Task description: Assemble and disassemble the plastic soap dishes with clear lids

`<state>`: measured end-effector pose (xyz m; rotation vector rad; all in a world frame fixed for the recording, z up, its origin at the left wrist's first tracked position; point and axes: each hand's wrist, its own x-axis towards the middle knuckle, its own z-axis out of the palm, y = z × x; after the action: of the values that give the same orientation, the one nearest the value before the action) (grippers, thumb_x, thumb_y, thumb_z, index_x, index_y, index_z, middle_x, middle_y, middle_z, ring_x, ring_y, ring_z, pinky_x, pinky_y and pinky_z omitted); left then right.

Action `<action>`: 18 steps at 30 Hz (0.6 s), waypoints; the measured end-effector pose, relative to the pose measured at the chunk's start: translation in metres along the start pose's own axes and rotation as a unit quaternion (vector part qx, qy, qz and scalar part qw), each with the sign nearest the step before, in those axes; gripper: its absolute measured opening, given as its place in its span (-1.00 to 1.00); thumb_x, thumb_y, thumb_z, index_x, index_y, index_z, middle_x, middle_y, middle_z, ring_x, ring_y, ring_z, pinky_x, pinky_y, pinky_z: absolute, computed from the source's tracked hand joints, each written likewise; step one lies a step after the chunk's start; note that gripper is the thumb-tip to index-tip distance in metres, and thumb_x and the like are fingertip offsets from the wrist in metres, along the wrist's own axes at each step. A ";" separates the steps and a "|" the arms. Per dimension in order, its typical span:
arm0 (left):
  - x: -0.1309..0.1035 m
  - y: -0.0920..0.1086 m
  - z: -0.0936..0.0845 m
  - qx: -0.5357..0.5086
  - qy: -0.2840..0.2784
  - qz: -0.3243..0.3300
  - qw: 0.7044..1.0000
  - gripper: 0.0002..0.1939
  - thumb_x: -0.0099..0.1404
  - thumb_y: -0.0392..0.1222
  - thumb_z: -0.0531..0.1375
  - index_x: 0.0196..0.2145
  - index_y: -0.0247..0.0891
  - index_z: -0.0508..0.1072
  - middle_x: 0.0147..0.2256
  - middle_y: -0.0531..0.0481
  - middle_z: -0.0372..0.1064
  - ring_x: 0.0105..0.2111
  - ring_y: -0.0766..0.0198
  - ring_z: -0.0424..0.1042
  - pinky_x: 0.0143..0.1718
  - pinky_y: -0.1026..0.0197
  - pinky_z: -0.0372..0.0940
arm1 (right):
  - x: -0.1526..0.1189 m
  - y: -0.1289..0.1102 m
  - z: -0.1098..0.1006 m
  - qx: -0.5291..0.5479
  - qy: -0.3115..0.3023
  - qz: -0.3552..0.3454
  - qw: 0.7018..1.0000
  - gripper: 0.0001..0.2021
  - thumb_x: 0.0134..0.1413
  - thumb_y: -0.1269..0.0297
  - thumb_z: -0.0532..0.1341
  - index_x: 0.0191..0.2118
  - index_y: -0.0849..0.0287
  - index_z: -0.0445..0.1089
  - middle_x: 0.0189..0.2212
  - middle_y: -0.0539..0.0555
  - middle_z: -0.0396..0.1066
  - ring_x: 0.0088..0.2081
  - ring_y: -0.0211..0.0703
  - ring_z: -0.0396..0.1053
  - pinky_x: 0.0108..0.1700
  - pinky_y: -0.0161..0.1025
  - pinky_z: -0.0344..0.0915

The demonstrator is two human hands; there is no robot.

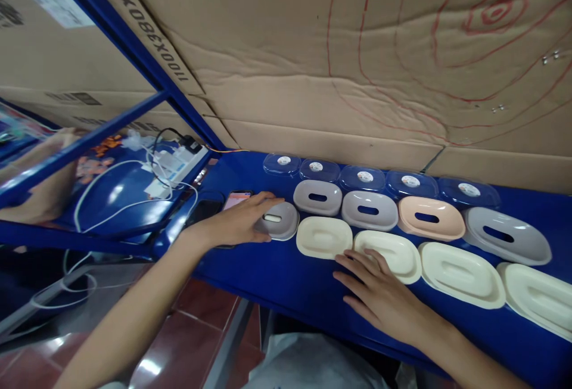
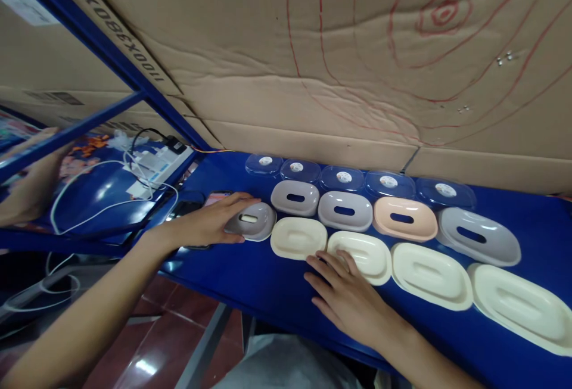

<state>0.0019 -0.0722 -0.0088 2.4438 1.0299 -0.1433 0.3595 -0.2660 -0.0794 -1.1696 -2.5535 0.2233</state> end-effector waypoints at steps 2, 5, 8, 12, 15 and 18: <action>0.001 -0.001 0.002 -0.006 -0.008 0.000 1.000 -0.07 0.31 -0.01 0.41 0.51 0.00 0.11 0.42 -0.18 0.13 0.41 -0.10 0.24 0.46 -0.07 0.13 | 0.000 0.000 0.000 0.003 -0.005 0.003 1.000 -0.63 0.48 0.29 0.18 0.30 0.07 0.44 0.40 0.17 0.36 0.41 0.17 0.29 0.39 0.34 0.27; 0.002 -0.002 0.004 -0.019 -0.012 -0.002 1.000 -0.05 0.29 0.01 0.43 0.51 0.00 0.12 0.42 -0.18 0.15 0.41 -0.10 0.24 0.46 -0.08 0.13 | 0.000 0.000 0.000 0.006 -0.010 0.003 1.000 -0.62 0.48 0.30 0.19 0.32 0.07 0.43 0.41 0.18 0.35 0.41 0.19 0.29 0.39 0.36 0.28; 0.001 -0.002 -0.004 -0.034 -0.020 0.001 0.999 -0.03 0.29 0.12 0.43 0.52 0.01 0.11 0.44 -0.17 0.16 0.42 -0.12 0.23 0.45 -0.09 0.13 | 0.000 0.000 -0.001 0.008 -0.010 0.003 1.000 -0.62 0.48 0.30 0.19 0.32 0.06 0.43 0.41 0.18 0.35 0.41 0.19 0.29 0.38 0.36 0.28; 0.016 -0.012 -0.029 -0.009 -0.008 -0.003 1.000 -0.13 0.42 0.30 0.27 0.52 0.00 0.12 0.45 -0.16 0.20 0.42 -0.10 0.26 0.41 -0.03 0.16 | 0.001 0.000 -0.003 0.014 -0.004 0.005 1.000 -0.63 0.46 0.30 0.22 0.30 0.05 0.45 0.39 0.20 0.37 0.40 0.18 0.31 0.40 0.33 0.28; 0.049 -0.032 -0.047 0.068 0.043 0.007 0.997 -0.20 0.45 0.26 0.21 0.48 -0.11 0.17 0.41 -0.20 0.25 0.38 -0.07 0.31 0.40 -0.02 0.18 | 0.001 -0.001 -0.003 0.016 -0.010 0.009 1.000 -0.62 0.47 0.29 0.22 0.30 0.05 0.45 0.40 0.19 0.36 0.41 0.18 0.29 0.41 0.34 0.27; 0.091 -0.057 -0.055 0.098 0.072 -0.017 0.992 -0.15 0.38 0.09 0.27 0.49 -0.23 0.13 0.46 -0.31 0.15 0.43 -0.17 0.21 0.44 -0.11 0.11 | 0.001 -0.001 -0.004 0.018 -0.024 0.011 0.999 -0.62 0.49 0.28 0.20 0.33 0.04 0.42 0.42 0.17 0.33 0.43 0.18 0.27 0.41 0.38 0.27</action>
<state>0.0225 0.0466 -0.0079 2.6462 1.1699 -0.0835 0.3598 -0.2659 -0.0754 -1.1946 -2.5672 0.3035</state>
